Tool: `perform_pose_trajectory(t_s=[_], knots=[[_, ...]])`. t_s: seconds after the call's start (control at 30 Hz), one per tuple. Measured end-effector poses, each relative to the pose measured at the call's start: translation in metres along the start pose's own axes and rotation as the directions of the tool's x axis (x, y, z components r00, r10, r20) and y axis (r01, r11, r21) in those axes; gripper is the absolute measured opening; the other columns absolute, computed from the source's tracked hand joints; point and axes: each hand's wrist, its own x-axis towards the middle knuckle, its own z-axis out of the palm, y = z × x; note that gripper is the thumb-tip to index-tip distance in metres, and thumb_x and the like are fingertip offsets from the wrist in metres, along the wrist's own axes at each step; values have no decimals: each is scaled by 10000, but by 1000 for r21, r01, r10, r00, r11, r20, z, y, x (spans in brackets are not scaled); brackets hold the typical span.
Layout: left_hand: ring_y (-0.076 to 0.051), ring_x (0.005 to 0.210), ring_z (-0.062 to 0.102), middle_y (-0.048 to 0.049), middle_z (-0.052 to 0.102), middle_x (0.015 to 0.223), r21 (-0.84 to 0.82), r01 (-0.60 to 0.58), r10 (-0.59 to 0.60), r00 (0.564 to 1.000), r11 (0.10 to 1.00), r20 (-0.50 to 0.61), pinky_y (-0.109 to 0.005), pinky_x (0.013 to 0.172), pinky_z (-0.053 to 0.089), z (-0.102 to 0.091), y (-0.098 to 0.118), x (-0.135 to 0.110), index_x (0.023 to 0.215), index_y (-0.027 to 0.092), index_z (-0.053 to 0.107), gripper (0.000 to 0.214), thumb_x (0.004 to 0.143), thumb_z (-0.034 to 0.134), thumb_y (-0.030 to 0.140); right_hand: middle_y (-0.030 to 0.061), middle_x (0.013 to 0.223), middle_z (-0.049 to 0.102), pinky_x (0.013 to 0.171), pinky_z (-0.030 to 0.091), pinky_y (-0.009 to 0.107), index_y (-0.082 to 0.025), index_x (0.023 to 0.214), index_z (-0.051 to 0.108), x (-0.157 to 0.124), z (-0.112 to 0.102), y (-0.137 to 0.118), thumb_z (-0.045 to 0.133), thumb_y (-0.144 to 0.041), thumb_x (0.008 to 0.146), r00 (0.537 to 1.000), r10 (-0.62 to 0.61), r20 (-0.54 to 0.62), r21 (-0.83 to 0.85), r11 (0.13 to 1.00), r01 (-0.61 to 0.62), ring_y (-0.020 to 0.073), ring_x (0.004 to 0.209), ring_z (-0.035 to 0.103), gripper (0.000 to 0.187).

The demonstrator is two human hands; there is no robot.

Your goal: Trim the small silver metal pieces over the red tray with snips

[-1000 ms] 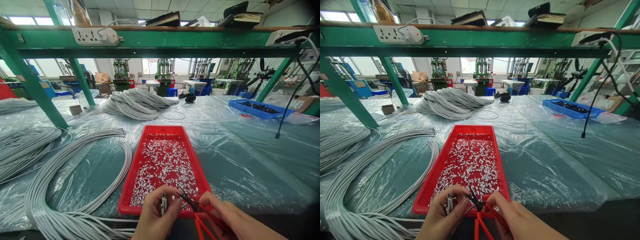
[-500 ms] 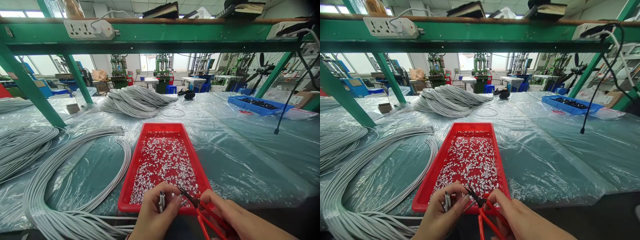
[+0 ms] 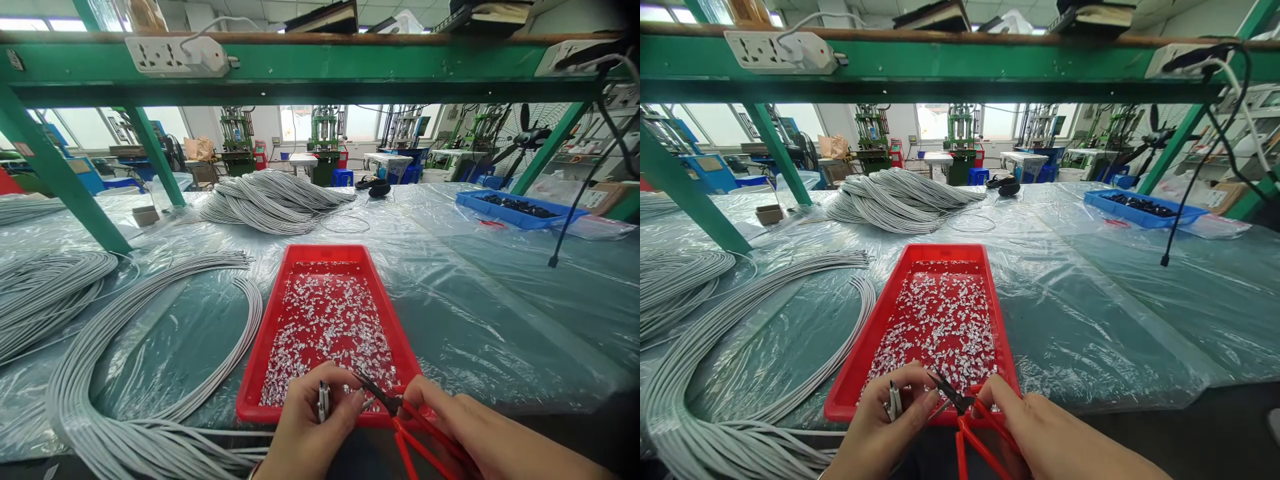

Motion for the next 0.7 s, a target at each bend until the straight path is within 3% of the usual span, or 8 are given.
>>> perform_pose_trajectory(t_s=[0.13, 0.23, 0.37, 0.57, 0.7], knots=[[-76, 544, 329, 20, 437, 586, -17, 1, -1, 1000, 1000, 14, -229, 535, 239, 0, 1, 0, 713, 133, 648, 218, 691, 674, 348, 121, 1101, 598, 713, 529, 286, -236, 1316, 458, 0, -2, -3, 606, -472, 745, 999, 28, 29, 16, 999, -28, 259, 901, 595, 635], [-68, 541, 324, 26, 425, 586, -43, 38, -37, 999, 998, 6, -219, 535, 242, 0, 2, 0, 722, 138, 650, 242, 676, 691, 373, 112, 1177, 555, 809, 503, 312, -243, 1323, 430, 1, -5, -12, 574, -476, 780, 993, 77, 85, 25, 997, -79, 270, 1014, 551, 608], [-58, 528, 319, 30, 415, 573, -82, 68, -68, 998, 994, 12, -205, 516, 230, -1, -1, 0, 766, 148, 676, 302, 663, 711, 430, 80, 1123, 548, 890, 441, 356, -254, 1238, 441, 6, -12, -24, 453, -421, 869, 983, 128, 135, 3, 992, -129, 227, 1001, 530, 405], [-30, 518, 351, 30, 437, 585, -145, 73, -76, 997, 987, -12, -163, 505, 259, 1, 0, 1, 755, 138, 682, 417, 601, 739, 522, 44, 855, 552, 651, 467, 263, -190, 1164, 328, 23, -13, -27, 440, -410, 858, 995, 49, -88, 172, 985, -33, 171, 762, 547, 393], [5, 394, 289, 79, 377, 480, -213, 156, -154, 988, 964, 29, -139, 407, 193, 0, 5, 0, 792, 122, 639, 482, 580, 739, 543, 40, 854, 551, 649, 466, 252, -186, 1089, 335, 34, -14, -27, 388, -445, 891, 978, -40, -207, 309, 945, 104, 145, 712, 542, 330]])
